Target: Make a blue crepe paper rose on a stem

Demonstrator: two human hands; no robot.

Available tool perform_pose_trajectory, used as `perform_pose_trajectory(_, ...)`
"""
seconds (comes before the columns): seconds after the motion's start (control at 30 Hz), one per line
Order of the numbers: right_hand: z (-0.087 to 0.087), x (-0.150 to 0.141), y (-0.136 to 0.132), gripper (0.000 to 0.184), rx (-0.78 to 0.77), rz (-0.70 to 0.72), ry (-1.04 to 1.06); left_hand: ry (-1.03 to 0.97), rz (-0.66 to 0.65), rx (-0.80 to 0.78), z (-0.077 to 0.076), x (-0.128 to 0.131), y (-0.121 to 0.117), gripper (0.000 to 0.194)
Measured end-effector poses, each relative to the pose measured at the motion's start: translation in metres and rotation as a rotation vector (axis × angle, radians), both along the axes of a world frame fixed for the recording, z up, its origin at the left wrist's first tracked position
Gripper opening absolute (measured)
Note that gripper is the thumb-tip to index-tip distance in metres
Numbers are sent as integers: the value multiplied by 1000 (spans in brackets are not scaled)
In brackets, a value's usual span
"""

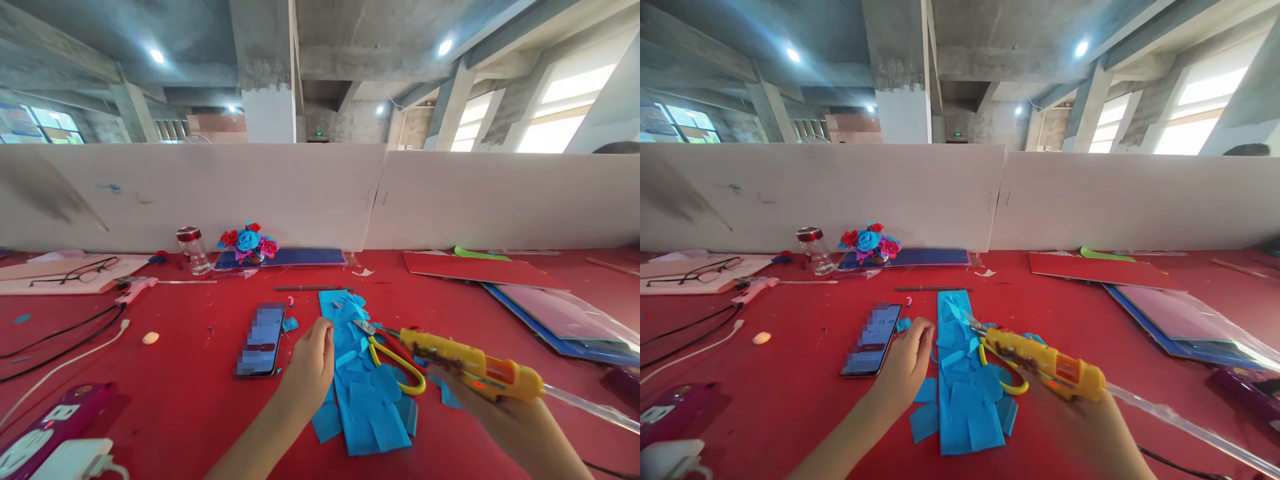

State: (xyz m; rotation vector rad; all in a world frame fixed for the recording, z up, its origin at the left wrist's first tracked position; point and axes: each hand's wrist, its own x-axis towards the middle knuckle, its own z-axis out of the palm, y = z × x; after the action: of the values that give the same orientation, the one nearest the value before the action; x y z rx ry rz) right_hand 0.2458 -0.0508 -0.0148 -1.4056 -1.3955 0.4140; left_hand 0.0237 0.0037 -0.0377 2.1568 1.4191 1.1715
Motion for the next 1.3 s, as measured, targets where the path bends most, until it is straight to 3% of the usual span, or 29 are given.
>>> perform_pose_trajectory(0.2, 4, -13, 7, 28, -108, 214, 107, -13, -25, -31, -2, 0, -1, 23)
perform_pose_trajectory(0.63, -6, -20, 14, 16, -86, -29, -31, 34, -31, -117, 0, 2, -3, 23)
perform_pose_trajectory(0.93, -13, -21, 16, 21, -110, 40, -54, 46, -30, -124, -2, 2, -4, 23)
perform_pose_trajectory(1.3, -17, -20, 18, 17, -111, 17, -114, 38, -35, -116, -3, 1, -2, 23)
